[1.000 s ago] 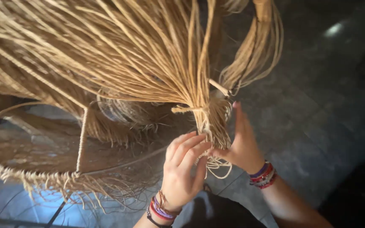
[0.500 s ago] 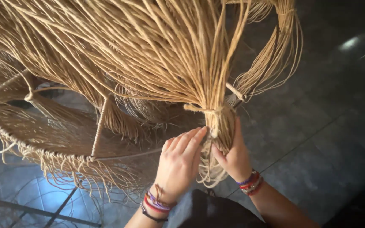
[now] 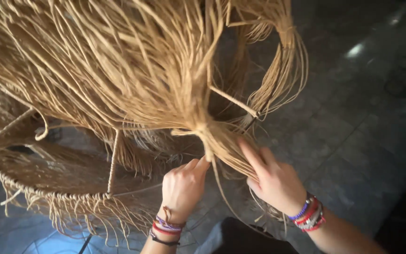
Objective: Weaving natural fibers onto a metal frame to create a decorative furniture piece
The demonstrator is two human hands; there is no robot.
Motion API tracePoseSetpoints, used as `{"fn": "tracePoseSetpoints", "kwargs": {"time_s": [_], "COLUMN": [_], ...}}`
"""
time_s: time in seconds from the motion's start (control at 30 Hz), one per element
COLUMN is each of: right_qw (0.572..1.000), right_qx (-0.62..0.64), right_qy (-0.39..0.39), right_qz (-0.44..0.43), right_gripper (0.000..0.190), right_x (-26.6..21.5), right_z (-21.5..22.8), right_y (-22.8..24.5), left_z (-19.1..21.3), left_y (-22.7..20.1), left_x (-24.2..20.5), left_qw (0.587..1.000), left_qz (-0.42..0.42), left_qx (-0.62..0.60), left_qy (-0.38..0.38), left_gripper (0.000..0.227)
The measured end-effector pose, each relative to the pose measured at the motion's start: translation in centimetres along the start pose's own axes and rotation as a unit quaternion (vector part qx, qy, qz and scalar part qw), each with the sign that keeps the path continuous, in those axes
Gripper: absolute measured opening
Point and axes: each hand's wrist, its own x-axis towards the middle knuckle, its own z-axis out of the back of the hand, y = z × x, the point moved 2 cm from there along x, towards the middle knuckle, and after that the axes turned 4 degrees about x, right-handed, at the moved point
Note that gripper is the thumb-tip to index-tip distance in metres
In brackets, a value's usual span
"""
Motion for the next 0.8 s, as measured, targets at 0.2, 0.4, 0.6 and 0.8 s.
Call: {"fn": "tracePoseSetpoints", "kwargs": {"time_s": [0.2, 0.4, 0.6, 0.8], "right_qw": [0.991, 0.981, 0.972, 0.931], "right_qx": [-0.11, -0.132, -0.055, 0.103], "right_qy": [0.04, 0.128, 0.228, 0.345], "right_qz": [0.069, 0.057, 0.005, -0.066], "right_gripper": [0.083, 0.077, 0.09, 0.12], "right_x": [9.4, 21.1, 23.6, 22.3], "right_z": [1.7, -2.8, -6.1, -8.6], "right_y": [3.1, 5.9, 5.4, 2.5], "left_z": [-0.4, -1.6, 1.5, 3.3], "left_y": [0.0, 0.1, -0.7, -0.9], "left_x": [-0.3, -0.7, 0.6, 1.5], "left_qw": [1.0, 0.998, 0.994, 0.95], "left_qz": [-0.01, 0.002, 0.033, 0.165], "left_qx": [0.0, -0.06, -0.103, -0.258], "left_qy": [-0.005, 0.017, -0.003, -0.066], "left_gripper": [0.048, 0.047, 0.025, 0.048]}}
